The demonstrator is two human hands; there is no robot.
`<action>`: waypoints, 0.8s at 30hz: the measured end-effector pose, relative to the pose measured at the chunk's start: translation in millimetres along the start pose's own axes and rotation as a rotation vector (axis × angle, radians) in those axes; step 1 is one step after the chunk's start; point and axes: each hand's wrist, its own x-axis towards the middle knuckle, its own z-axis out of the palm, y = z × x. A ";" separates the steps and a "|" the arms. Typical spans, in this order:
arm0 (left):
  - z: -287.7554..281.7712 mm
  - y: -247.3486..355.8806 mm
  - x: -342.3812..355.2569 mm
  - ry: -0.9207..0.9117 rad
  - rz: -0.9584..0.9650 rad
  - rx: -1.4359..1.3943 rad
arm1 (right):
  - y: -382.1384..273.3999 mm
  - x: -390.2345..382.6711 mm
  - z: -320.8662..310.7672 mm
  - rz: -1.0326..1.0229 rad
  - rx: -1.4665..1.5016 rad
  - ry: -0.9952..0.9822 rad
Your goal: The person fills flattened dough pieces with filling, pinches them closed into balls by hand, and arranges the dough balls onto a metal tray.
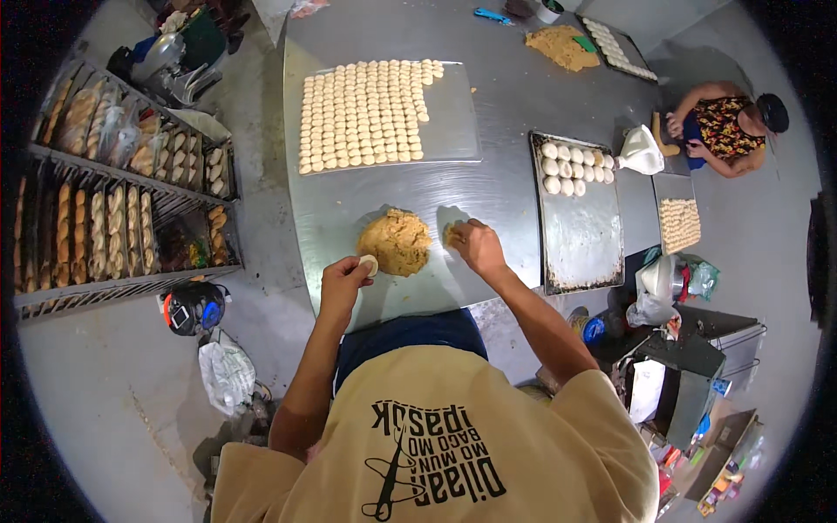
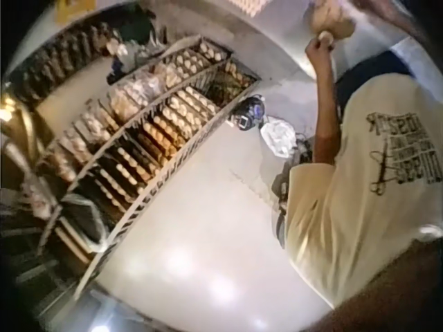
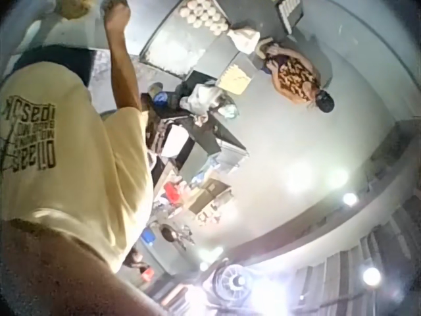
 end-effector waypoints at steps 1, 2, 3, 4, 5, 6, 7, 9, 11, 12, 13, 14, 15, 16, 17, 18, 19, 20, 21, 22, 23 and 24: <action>0.9 0.1 0.9 0.000 -0.002 -0.001 | -4.0 4.8 -4.8 0.079 0.001 -0.035; 1.8 0.3 2.4 -0.010 0.016 0.003 | -6.0 7.3 -12.1 0.080 0.001 -0.036; 2.4 1.2 3.9 -0.021 0.033 0.007 | -5.5 8.6 -19.6 -0.033 0.002 0.059; 2.7 2.3 5.6 -0.022 0.031 0.008 | -4.5 10.4 -26.1 -0.148 0.004 0.154; 2.5 3.5 7.2 -0.028 0.054 0.006 | 3.5 13.5 -27.3 -0.124 0.018 0.058; 2.9 3.8 7.8 -0.039 0.075 0.005 | 8.2 10.9 -20.5 -0.116 0.020 0.059; 3.0 4.2 8.0 -0.044 0.072 0.007 | 12.5 8.7 -12.9 -0.198 -0.004 0.069; 0.3 3.6 7.8 -0.039 0.050 0.009 | 12.3 -0.7 1.9 -0.371 -0.082 0.026; -1.5 3.3 7.3 -0.039 0.034 0.021 | 13.5 -19.2 15.4 -0.470 -0.162 0.014; -2.6 1.7 7.1 -0.038 0.022 0.031 | 13.4 -27.2 19.3 -0.483 -0.191 0.047; -3.2 -0.4 6.4 -0.039 0.020 0.030 | 15.0 -33.7 20.8 -0.481 -0.191 0.046; -3.5 -2.8 5.5 -0.016 0.003 0.025 | 17.1 -39.4 21.6 -0.469 -0.156 0.095; -2.4 -3.9 5.3 0.007 -0.013 0.020 | 17.1 -42.3 19.6 -0.456 -0.121 0.145; -1.3 -4.9 5.8 0.005 -0.015 0.018 | 16.6 -41.8 18.5 -0.453 -0.123 0.143; -0.2 -6.0 6.3 0.003 -0.020 0.035 | 15.6 -39.4 18.5 -0.408 -0.075 0.294; 1.0 -6.8 5.2 0.003 -0.027 0.053 | 12.7 -38.3 18.5 -0.360 -0.027 0.443; 2.3 -7.4 4.9 0.001 -0.031 0.052 | 10.0 -38.0 18.1 -0.275 -0.030 0.495; 3.7 -7.8 5.1 -0.018 -0.024 0.057 | 7.2 -42.0 17.4 -0.273 -0.031 0.492; 3.9 -7.0 5.2 -0.038 -0.016 0.063 | 5.9 -49.2 20.3 -0.291 -0.075 0.470; 3.8 -8.2 6.1 -0.042 -0.016 0.064 | 11.1 -57.6 27.6 -0.310 -0.120 0.449; 3.3 -9.4 6.5 -0.042 -0.010 0.054 | 22.9 -75.4 32.0 -0.418 -0.631 0.192; 5.4 -8.1 7.3 -0.048 -0.003 0.040 | 46.1 -89.6 58.2 -0.371 -0.040 0.206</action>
